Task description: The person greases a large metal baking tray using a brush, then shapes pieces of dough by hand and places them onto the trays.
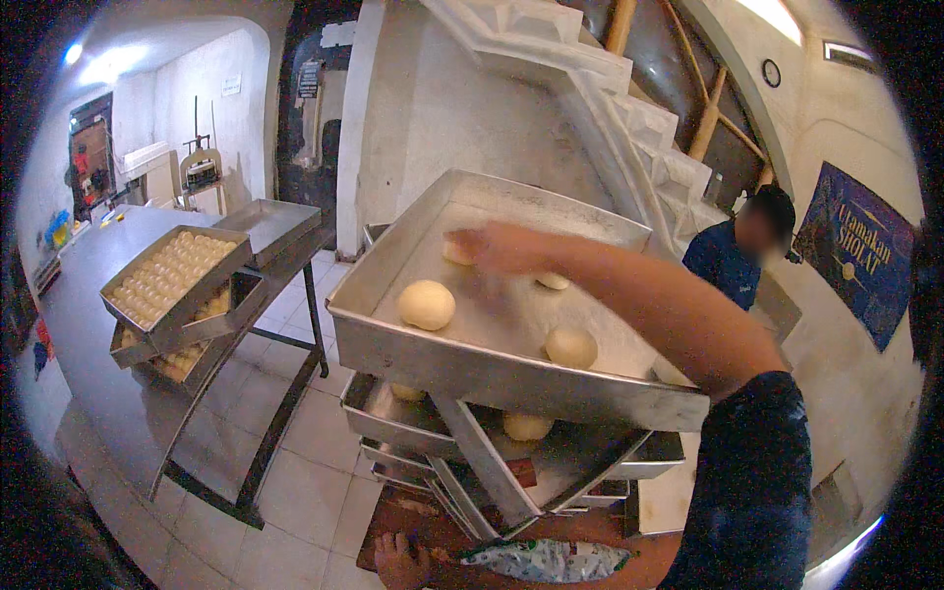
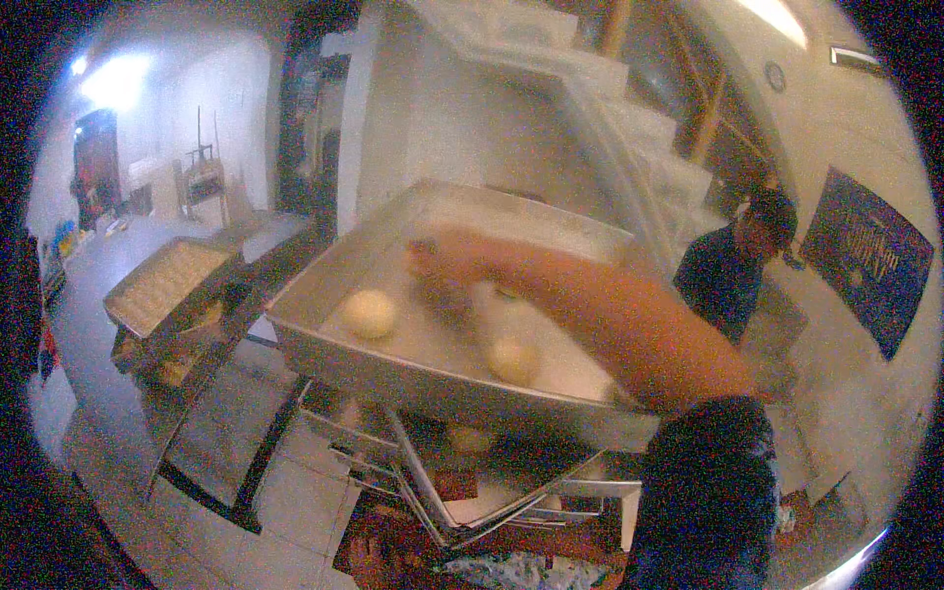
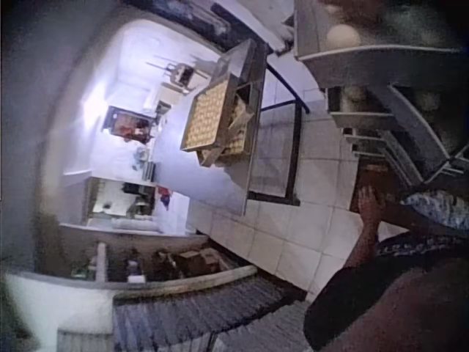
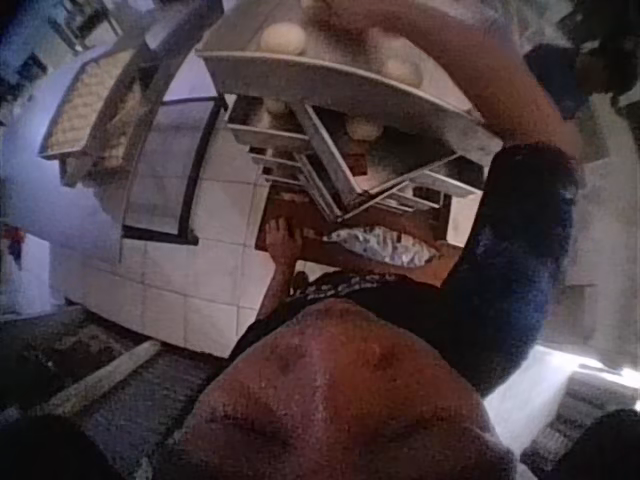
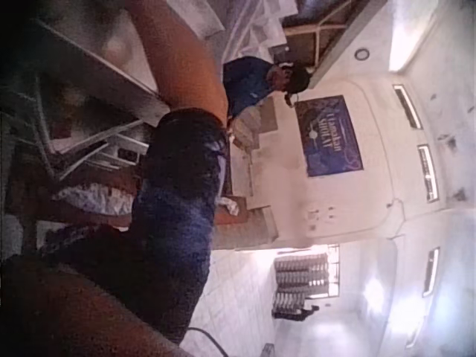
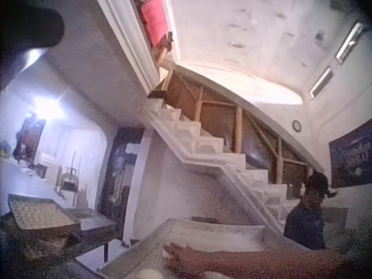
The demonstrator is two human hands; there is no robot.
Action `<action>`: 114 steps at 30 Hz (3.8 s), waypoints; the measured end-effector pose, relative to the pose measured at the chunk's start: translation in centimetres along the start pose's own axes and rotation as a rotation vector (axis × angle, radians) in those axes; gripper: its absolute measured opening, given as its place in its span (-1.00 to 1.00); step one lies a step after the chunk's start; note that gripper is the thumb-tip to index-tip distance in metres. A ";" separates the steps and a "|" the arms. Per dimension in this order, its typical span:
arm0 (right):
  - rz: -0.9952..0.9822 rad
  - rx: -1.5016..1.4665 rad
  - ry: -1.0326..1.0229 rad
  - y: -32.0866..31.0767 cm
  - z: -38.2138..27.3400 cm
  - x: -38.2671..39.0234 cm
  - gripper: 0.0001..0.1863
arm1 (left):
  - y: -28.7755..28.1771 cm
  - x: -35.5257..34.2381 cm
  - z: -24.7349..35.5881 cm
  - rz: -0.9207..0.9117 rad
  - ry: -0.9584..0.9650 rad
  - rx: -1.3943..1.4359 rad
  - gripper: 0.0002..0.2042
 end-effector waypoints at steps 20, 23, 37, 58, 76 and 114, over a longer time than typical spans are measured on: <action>-0.052 0.233 0.850 5.8 21.5 51.9 -0.80 | 0.8 2.5 -6.3 0.104 -0.019 -0.251 -0.54; -0.304 0.044 0.993 18.1 18.5 61.1 -0.69 | -0.5 0.8 -1.8 0.068 -0.050 -0.112 -0.64; -0.052 -0.333 0.838 6.4 4.7 52.5 -0.67 | -2.3 4.0 9.6 -0.161 -0.220 0.558 -0.85; -0.405 -0.032 0.184 19.2 -18.9 46.4 -0.09 | -5.4 9.0 1.3 0.009 -0.838 0.899 -0.70; -0.688 -0.403 0.425 22.1 -19.4 44.6 -0.07 | -4.2 6.8 2.3 -0.119 -0.687 0.812 -0.74; -0.415 -0.511 0.283 23.0 -18.9 44.9 -0.59 | 4.2 7.1 4.7 -0.199 -0.560 1.453 -0.43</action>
Point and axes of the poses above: each hand's wrist, its own x-axis away from the middle knuckle, its own y-axis out of the palm, z = x × y, the point moved 8 cm from there along -x, towards the middle knuckle, and after that the axes turned 12 degrees about x, right-handed, at the moved point
